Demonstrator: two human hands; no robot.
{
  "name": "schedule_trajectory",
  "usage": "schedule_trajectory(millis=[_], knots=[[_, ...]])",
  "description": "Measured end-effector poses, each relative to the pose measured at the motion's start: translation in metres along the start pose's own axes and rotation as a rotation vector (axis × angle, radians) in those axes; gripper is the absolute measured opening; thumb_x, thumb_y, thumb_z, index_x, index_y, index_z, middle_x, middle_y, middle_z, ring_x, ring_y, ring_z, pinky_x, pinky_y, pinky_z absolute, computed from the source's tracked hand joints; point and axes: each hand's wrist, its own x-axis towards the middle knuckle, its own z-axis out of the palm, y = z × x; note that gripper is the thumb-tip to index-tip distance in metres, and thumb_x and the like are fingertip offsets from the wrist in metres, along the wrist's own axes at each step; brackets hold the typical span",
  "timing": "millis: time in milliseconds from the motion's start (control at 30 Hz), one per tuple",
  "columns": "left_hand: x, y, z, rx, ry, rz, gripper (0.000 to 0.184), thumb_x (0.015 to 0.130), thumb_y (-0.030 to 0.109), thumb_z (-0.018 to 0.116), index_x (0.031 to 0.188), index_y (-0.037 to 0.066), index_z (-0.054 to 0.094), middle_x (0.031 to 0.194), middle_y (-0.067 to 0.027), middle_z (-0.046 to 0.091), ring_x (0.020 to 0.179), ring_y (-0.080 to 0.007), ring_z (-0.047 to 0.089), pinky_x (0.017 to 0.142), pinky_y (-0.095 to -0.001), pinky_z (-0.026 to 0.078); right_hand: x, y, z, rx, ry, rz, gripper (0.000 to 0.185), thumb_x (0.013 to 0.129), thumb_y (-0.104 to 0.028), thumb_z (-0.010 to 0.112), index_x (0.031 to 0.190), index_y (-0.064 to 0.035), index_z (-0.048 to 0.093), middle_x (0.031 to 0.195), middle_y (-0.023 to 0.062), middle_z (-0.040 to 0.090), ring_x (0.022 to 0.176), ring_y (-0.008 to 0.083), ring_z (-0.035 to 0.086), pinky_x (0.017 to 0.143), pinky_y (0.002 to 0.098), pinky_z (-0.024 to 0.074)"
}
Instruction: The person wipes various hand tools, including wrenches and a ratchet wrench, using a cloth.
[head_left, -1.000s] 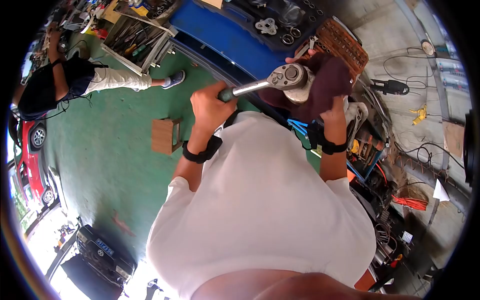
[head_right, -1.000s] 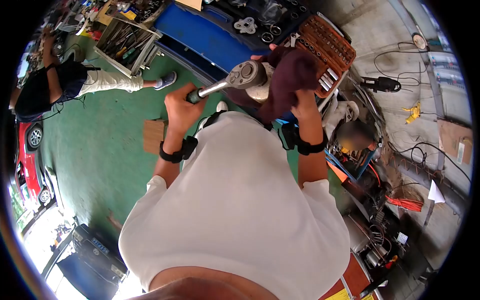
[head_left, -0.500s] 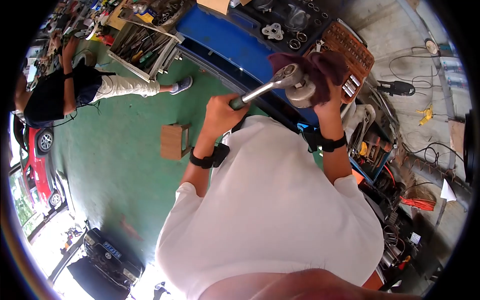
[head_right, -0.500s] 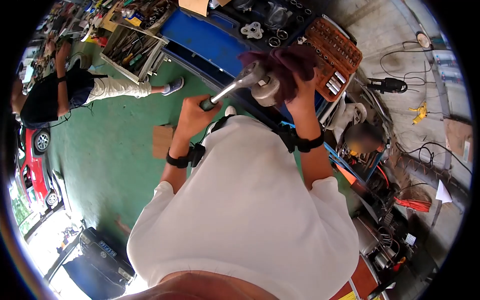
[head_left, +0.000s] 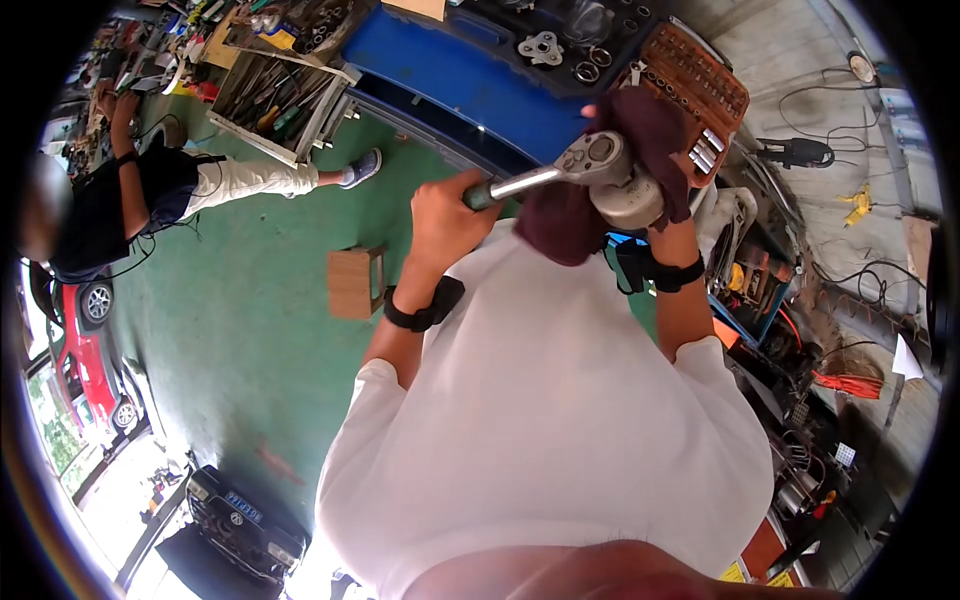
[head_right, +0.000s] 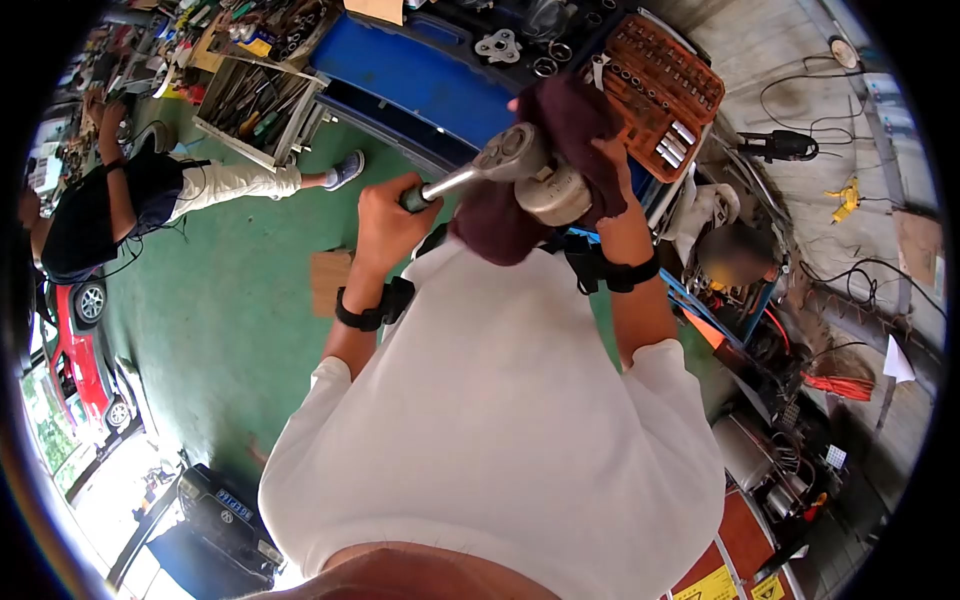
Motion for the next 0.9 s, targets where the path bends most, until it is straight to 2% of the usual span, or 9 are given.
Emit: schedule_trajectory(millis=[100, 233, 300, 433, 567, 633, 733, 833, 900], knots=[[-0.001, -0.006, 0.002, 0.019, -0.019, -0.055, 0.016, 0.074, 0.012, 0.074, 0.077, -0.002, 0.067, 0.056, -0.0153, 0.050, 0.047, -0.0198, 0.045, 0.051, -0.0345, 0.042, -0.012, 0.001, -0.009, -0.252, 0.224, -0.122, 0.071, 0.087, -0.040, 0.069, 0.140, 0.0002, 0.044, 0.136, 0.0182, 0.052, 0.126, 0.0296, 0.053, 0.108, 0.0368, 0.0426], [0.006, -0.015, -0.001, -0.040, -0.059, -0.106, 0.019, 0.079, 0.017, 0.075, 0.080, -0.002, 0.069, 0.055, -0.0131, 0.053, 0.048, -0.0189, 0.045, 0.053, -0.0345, 0.042, -0.002, -0.012, 0.019, -0.828, -0.009, -0.512, 0.064, 0.068, -0.030, 0.087, 0.117, -0.0011, 0.058, 0.109, 0.0108, 0.064, 0.098, 0.0227, 0.063, 0.089, 0.0337, 0.0487], [0.008, -0.013, -0.007, -0.010, -0.150, -0.208, 0.020, 0.074, 0.021, 0.074, 0.086, 0.005, 0.073, 0.068, -0.0166, 0.066, 0.065, -0.0370, 0.065, 0.064, -0.0419, 0.052, -0.008, 0.004, 0.019, -1.368, 0.170, -0.765, 0.060, 0.063, -0.019, 0.089, 0.112, -0.0022, 0.060, 0.101, 0.0124, 0.065, 0.092, 0.0237, 0.065, 0.084, 0.0337, 0.0496], [0.001, -0.027, -0.004, 0.056, -0.138, -0.134, 0.019, 0.073, 0.021, 0.075, 0.081, 0.005, 0.071, 0.066, -0.0172, 0.064, 0.064, -0.0376, 0.064, 0.062, -0.0420, 0.052, -0.011, 0.009, 0.042, -1.280, 0.241, -1.018, 0.062, 0.058, -0.012, 0.091, 0.111, -0.0030, 0.060, 0.099, 0.0138, 0.065, 0.091, 0.0262, 0.065, 0.082, 0.0347, 0.0506], [-0.009, -0.035, 0.003, -0.035, 0.025, -0.014, 0.023, 0.076, 0.017, 0.077, 0.069, 0.001, 0.063, 0.055, -0.0166, 0.052, 0.047, -0.0324, 0.048, 0.050, -0.0373, 0.043, -0.007, -0.001, 0.037, -0.900, 0.406, -0.734, 0.047, 0.070, -0.009, 0.082, 0.111, -0.0004, 0.060, 0.105, 0.0123, 0.065, 0.095, 0.0234, 0.063, 0.088, 0.0344, 0.0495], [-0.007, -0.032, 0.005, -0.039, 0.091, 0.053, 0.021, 0.075, 0.013, 0.078, 0.067, 0.001, 0.062, 0.054, -0.0161, 0.051, 0.046, -0.0309, 0.047, 0.047, -0.0361, 0.040, -0.001, -0.008, 0.020, -0.673, 0.179, -0.555, 0.046, 0.080, -0.021, 0.075, 0.115, 0.0032, 0.058, 0.115, 0.0129, 0.063, 0.101, 0.0235, 0.063, 0.094, 0.0354, 0.0481], [0.000, -0.015, 0.000, -0.036, 0.272, 0.210, 0.020, 0.075, 0.006, 0.076, 0.064, 0.001, 0.060, 0.053, -0.0142, 0.050, 0.045, -0.0282, 0.045, 0.046, -0.0332, 0.037, -0.011, -0.006, 0.062, -0.178, 0.172, 0.045, 0.023, 0.095, -0.019, 0.062, 0.101, 0.0029, 0.059, 0.090, 0.0138, 0.064, 0.092, 0.0200, 0.067, 0.078, 0.0320, 0.0537], [0.017, -0.011, -0.002, 0.068, 0.367, 0.415, 0.024, 0.075, 0.006, 0.073, 0.061, 0.004, 0.053, 0.056, -0.0113, 0.053, 0.049, -0.0302, 0.051, 0.050, -0.0370, 0.039, -0.020, -0.012, 0.086, -0.192, 0.049, 0.244, 0.025, 0.101, -0.020, 0.057, 0.096, 0.0044, 0.058, 0.077, 0.0116, 0.061, 0.077, 0.0203, 0.069, 0.070, 0.0301, 0.0565], [0.023, -0.008, -0.006, 0.134, 0.385, 0.452, 0.023, 0.074, 0.007, 0.071, 0.061, 0.006, 0.053, 0.057, -0.0099, 0.053, 0.051, -0.0304, 0.051, 0.051, -0.0384, 0.040, -0.022, -0.007, 0.071, -0.294, 0.085, 0.053, 0.022, 0.100, -0.018, 0.059, 0.099, 0.0040, 0.057, 0.083, 0.0133, 0.061, 0.076, 0.0221, 0.068, 0.070, 0.0323, 0.0564]])
